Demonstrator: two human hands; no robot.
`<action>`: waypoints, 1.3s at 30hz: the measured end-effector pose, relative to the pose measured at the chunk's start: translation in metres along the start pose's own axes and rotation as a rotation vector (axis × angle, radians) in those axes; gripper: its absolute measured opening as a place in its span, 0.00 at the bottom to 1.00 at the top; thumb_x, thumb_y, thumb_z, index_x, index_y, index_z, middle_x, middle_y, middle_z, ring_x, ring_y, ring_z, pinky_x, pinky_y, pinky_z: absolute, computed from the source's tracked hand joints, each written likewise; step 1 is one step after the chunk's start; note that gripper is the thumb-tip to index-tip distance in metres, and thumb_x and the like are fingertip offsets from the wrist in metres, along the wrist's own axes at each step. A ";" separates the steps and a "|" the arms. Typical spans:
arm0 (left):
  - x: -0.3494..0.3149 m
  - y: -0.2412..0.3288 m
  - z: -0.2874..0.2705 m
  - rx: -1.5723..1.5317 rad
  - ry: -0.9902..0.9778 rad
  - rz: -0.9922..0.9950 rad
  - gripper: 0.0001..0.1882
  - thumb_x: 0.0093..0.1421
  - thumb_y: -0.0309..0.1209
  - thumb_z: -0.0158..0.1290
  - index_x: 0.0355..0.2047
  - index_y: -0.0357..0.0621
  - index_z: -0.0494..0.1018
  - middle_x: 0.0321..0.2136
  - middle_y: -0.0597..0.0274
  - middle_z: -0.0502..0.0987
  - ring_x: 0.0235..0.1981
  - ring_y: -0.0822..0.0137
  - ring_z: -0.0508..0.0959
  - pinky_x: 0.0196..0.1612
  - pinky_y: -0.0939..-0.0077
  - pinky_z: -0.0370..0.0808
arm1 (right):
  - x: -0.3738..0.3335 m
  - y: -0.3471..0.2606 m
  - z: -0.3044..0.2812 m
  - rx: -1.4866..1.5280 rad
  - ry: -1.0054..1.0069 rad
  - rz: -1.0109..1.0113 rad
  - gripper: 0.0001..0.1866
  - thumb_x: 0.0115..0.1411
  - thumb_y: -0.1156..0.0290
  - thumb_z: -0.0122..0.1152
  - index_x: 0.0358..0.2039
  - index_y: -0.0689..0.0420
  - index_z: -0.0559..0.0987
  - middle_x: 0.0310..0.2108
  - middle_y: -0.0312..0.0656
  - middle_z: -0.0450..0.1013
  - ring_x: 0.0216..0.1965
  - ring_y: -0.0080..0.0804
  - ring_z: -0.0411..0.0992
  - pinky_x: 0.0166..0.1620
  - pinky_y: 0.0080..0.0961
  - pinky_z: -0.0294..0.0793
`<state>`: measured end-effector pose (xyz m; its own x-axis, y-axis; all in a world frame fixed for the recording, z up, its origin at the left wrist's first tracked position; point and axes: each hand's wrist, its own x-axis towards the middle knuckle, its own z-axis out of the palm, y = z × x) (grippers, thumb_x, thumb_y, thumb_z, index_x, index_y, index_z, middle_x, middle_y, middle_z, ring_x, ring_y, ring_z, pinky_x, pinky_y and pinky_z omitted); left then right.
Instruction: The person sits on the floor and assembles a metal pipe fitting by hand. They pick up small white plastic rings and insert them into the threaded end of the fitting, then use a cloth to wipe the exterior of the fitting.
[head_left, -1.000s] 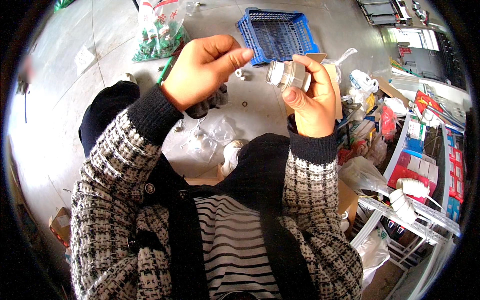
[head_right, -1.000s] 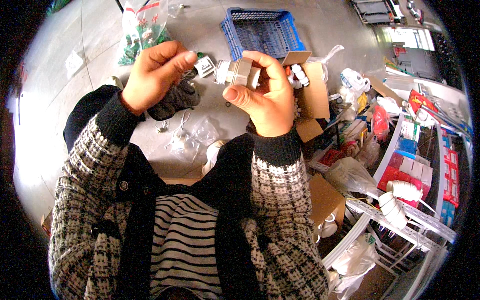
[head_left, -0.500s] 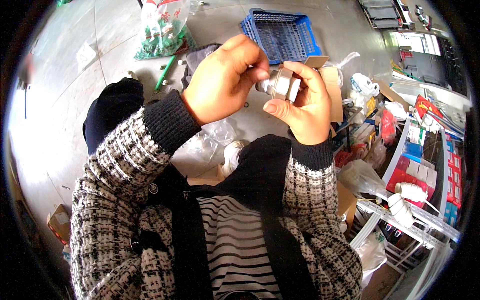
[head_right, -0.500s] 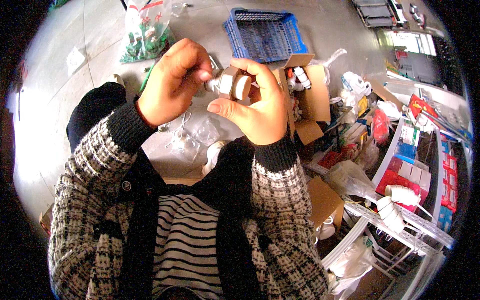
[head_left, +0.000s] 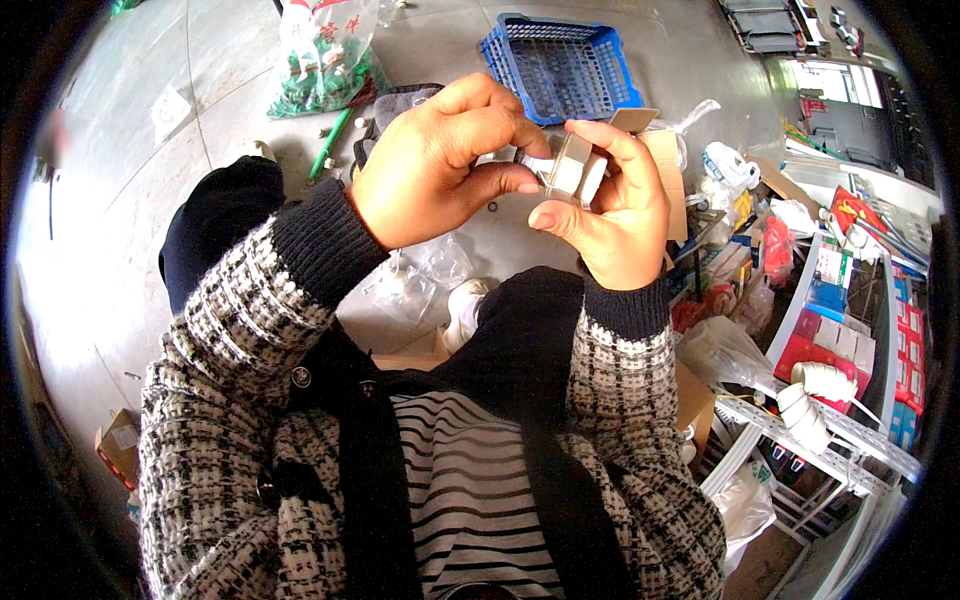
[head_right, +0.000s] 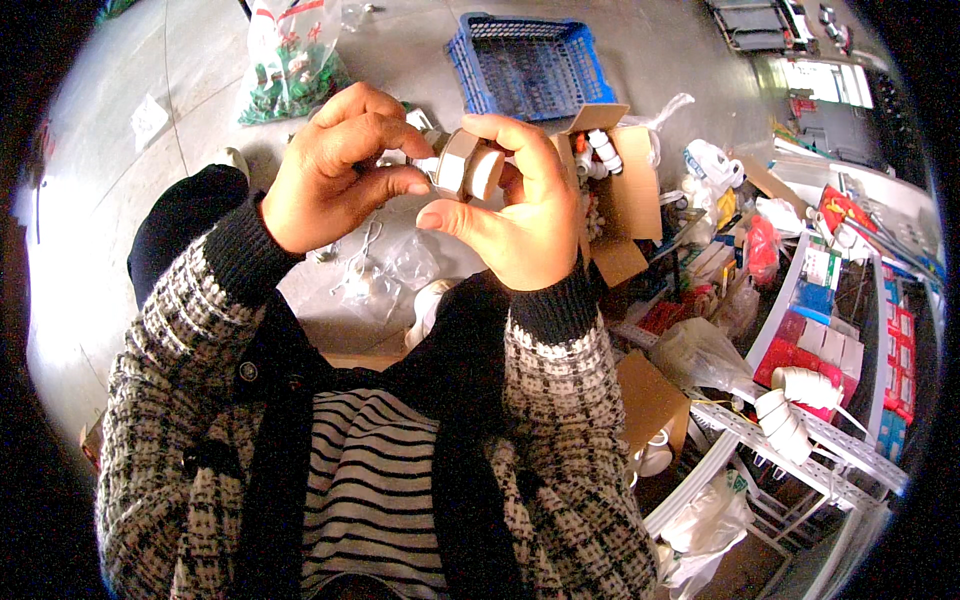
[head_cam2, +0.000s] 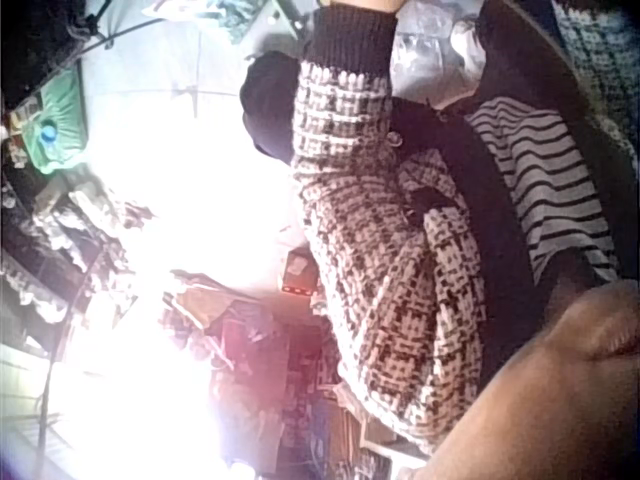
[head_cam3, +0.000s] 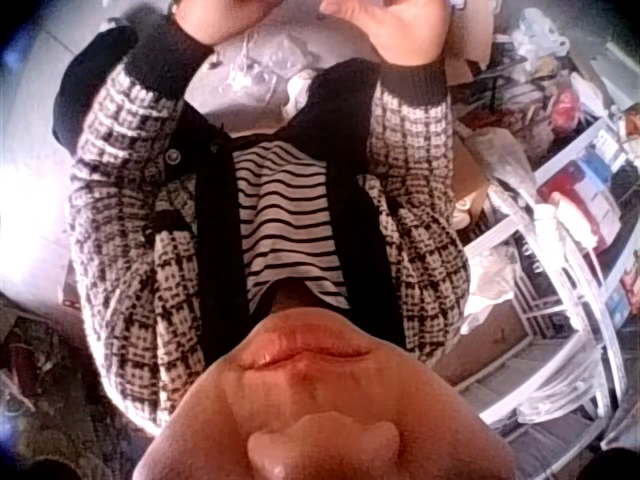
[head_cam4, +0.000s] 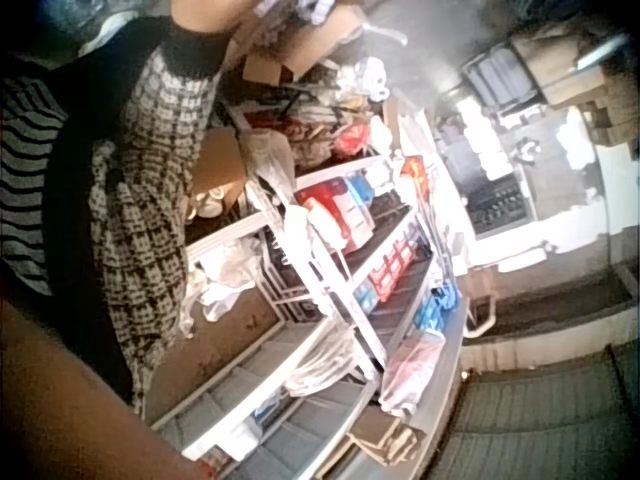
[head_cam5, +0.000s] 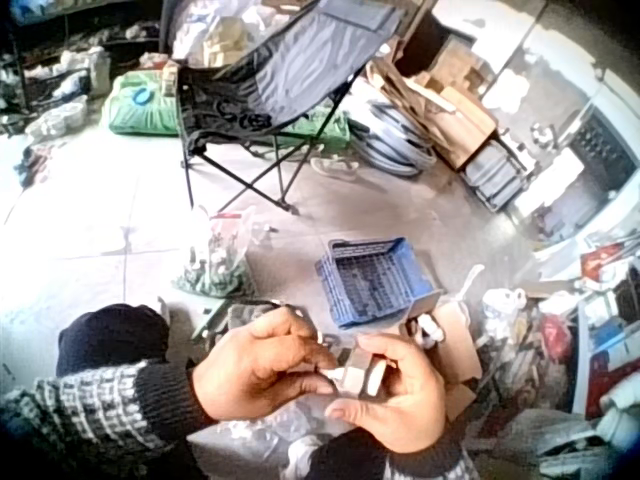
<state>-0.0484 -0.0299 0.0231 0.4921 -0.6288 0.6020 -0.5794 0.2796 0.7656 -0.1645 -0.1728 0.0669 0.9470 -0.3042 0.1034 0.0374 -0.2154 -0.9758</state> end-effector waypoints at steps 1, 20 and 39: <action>-0.001 -0.001 0.000 -0.001 -0.010 -0.003 0.11 0.41 0.24 0.62 0.27 0.44 0.73 0.28 0.62 0.69 0.33 0.64 0.70 0.34 0.75 0.69 | 0.000 0.002 0.000 -0.028 -0.002 -0.018 0.36 0.34 0.71 0.75 0.46 0.61 0.67 0.38 0.38 0.67 0.39 0.26 0.68 0.42 0.23 0.70; -0.003 -0.021 -0.006 -0.504 0.290 -0.293 0.05 0.59 0.27 0.49 0.32 0.39 0.66 0.26 0.68 0.71 0.28 0.80 0.69 0.33 0.88 0.67 | 0.000 0.006 -0.004 -0.122 -0.002 -0.206 0.32 0.37 0.78 0.71 0.45 0.61 0.68 0.45 0.43 0.65 0.46 0.29 0.66 0.47 0.26 0.68; -0.004 -0.004 0.003 -0.301 0.077 -0.258 0.08 0.52 0.28 0.56 0.32 0.39 0.73 0.24 0.67 0.70 0.28 0.74 0.68 0.33 0.82 0.66 | 0.003 -0.004 0.005 -0.727 -0.015 -0.719 0.19 0.31 0.85 0.62 0.28 0.53 0.78 0.39 0.38 0.73 0.39 0.38 0.68 0.40 0.29 0.70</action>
<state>-0.0500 -0.0303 0.0166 0.6506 -0.6532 0.3874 -0.2198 0.3263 0.9193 -0.1604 -0.1683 0.0706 0.7807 0.1297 0.6113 0.4003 -0.8550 -0.3298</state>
